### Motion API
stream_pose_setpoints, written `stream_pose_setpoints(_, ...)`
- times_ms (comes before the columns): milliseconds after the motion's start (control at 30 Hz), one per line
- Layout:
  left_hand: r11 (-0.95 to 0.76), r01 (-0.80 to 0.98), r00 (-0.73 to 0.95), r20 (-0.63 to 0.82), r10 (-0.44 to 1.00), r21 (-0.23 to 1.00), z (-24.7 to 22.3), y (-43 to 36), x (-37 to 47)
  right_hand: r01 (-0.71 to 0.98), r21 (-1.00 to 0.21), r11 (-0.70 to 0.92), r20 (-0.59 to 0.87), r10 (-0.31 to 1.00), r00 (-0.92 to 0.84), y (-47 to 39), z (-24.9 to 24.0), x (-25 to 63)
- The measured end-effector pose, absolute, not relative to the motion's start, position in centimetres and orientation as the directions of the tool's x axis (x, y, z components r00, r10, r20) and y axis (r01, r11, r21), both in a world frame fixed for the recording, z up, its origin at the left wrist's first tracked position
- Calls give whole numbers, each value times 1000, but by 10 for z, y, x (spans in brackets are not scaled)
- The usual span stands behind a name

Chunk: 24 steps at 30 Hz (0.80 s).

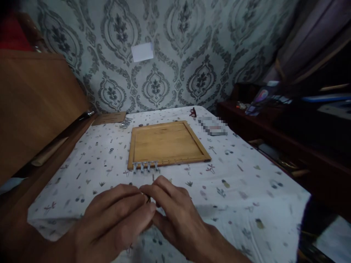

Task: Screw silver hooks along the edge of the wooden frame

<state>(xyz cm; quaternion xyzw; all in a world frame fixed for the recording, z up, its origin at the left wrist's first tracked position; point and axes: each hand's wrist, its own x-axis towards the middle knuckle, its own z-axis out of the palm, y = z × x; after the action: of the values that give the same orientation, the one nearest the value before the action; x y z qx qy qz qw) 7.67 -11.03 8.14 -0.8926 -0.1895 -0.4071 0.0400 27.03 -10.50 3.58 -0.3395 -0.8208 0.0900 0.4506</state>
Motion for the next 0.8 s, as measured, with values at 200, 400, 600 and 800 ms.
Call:
stream_pose_setpoints(200, -933, 240, 552, 752, 359, 269, 75, -76, 82, 421, -479, 770, 600, 638, -483, -83, 44, 285)
stream_pose_setpoints(400, -735, 282, 451, 591, 669, 617, 54, -23, 76, 583, -625, 520, 418, 853, -312, -49, 32, 329)
stream_pose_setpoints(600, -451, 582, 176, 437, 882, 677, 22, 79, 20, 824, -567, -6, 267, 945, 190, 16, 9, 420)
stream_pose_setpoints(800, -208, 793, -22, 368, 929, 572, -8, 165, -37, 852, -516, -89, 214, 949, 230, 23, -15, 448)
